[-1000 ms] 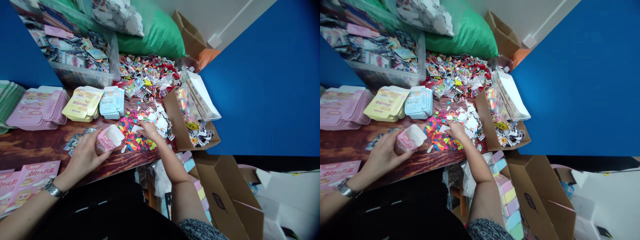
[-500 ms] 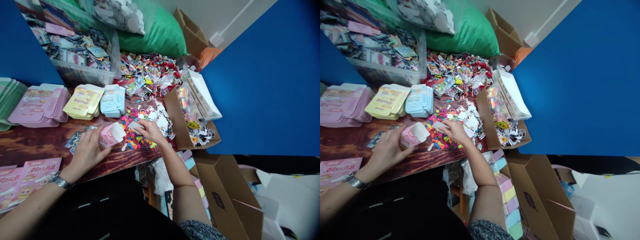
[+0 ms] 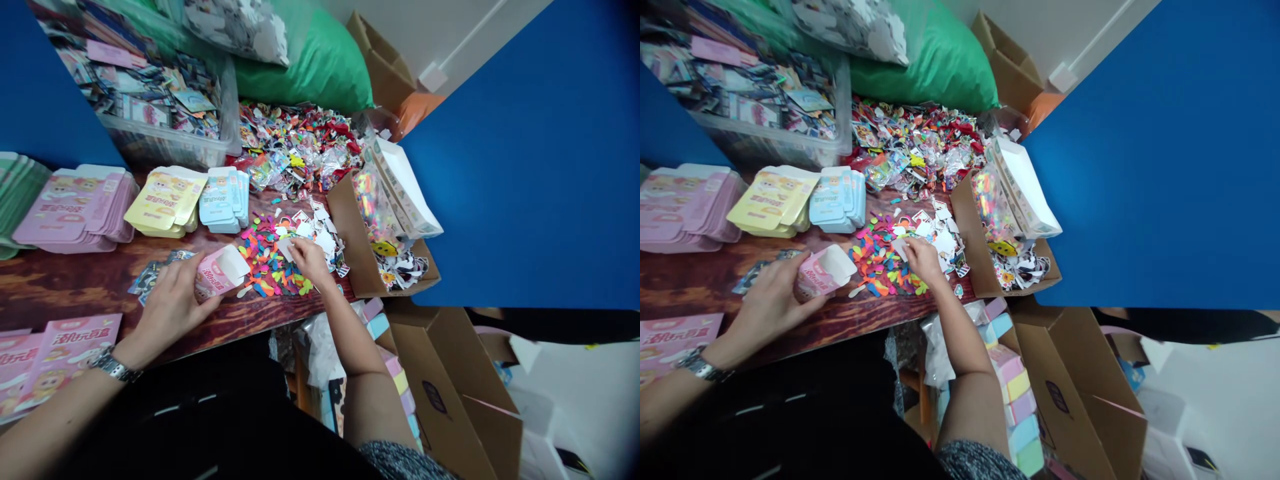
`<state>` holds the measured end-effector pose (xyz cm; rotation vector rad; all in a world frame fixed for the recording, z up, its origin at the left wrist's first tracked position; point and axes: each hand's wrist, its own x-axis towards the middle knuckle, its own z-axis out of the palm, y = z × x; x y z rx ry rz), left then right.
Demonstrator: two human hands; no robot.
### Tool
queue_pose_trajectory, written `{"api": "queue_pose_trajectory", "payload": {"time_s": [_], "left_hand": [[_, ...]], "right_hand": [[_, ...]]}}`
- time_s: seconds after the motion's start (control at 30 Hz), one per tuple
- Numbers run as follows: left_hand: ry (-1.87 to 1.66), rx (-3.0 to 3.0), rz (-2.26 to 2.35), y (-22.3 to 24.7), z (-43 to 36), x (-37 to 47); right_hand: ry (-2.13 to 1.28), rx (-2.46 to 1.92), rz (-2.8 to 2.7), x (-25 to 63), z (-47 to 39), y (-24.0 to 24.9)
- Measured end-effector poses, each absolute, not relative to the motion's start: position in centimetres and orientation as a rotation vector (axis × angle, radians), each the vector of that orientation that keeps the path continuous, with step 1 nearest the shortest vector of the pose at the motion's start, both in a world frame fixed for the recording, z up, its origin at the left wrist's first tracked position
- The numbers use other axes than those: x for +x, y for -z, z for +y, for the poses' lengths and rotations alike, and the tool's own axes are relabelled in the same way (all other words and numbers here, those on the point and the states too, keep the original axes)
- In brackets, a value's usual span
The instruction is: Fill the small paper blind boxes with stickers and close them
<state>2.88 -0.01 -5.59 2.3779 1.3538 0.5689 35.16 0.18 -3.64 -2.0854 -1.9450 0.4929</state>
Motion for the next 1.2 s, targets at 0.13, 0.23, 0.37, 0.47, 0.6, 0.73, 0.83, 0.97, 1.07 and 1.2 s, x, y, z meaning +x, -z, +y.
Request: {"api": "queue_pose_trajectory", "payload": {"time_s": [0.13, 0.23, 0.37, 0.47, 0.6, 0.73, 0.83, 0.97, 1.07, 1.2], "left_hand": [[-0.555, 2.394, 1.352, 5.5, -0.1, 2.8], [-0.566, 2.41, 1.339, 5.4, -0.1, 2.7], [-0.571, 2.433, 1.336, 5.4, 0.0, 2.7], [-0.567, 2.428, 1.336, 5.3, 0.1, 2.6], [-0.561, 2.433, 1.315, 5.2, 0.0, 2.9], [-0.561, 2.432, 1.313, 5.6, -0.3, 3.2], [-0.58, 2.421, 1.323, 5.9, -0.4, 3.1], [-0.565, 2.491, 1.347, 6.2, -0.4, 3.0], [-0.516, 2.553, 1.371, 6.0, -0.5, 3.2], [-0.466, 2.593, 1.412, 5.6, -0.6, 3.8]], "right_hand": [[-0.556, -2.024, -1.88, 35.4, 0.0, 4.7], [-0.51, -2.063, -1.844, 35.4, -0.1, 5.1], [-0.327, -2.068, -1.803, 35.5, -0.4, 4.0], [-0.411, -1.996, -1.868, 35.4, -0.9, 2.5], [-0.724, -2.056, -2.133, 33.9, -1.2, 2.5], [-0.694, -2.194, -2.161, 32.5, -1.0, 4.1], [-0.673, -2.205, -2.192, 32.3, -0.9, 4.4], [-0.634, -2.167, -2.215, 32.8, -0.9, 2.6], [-0.673, -2.017, -2.135, 32.7, -1.2, 0.3], [-0.738, -1.797, -2.164, 30.7, -1.5, -1.9]]}}
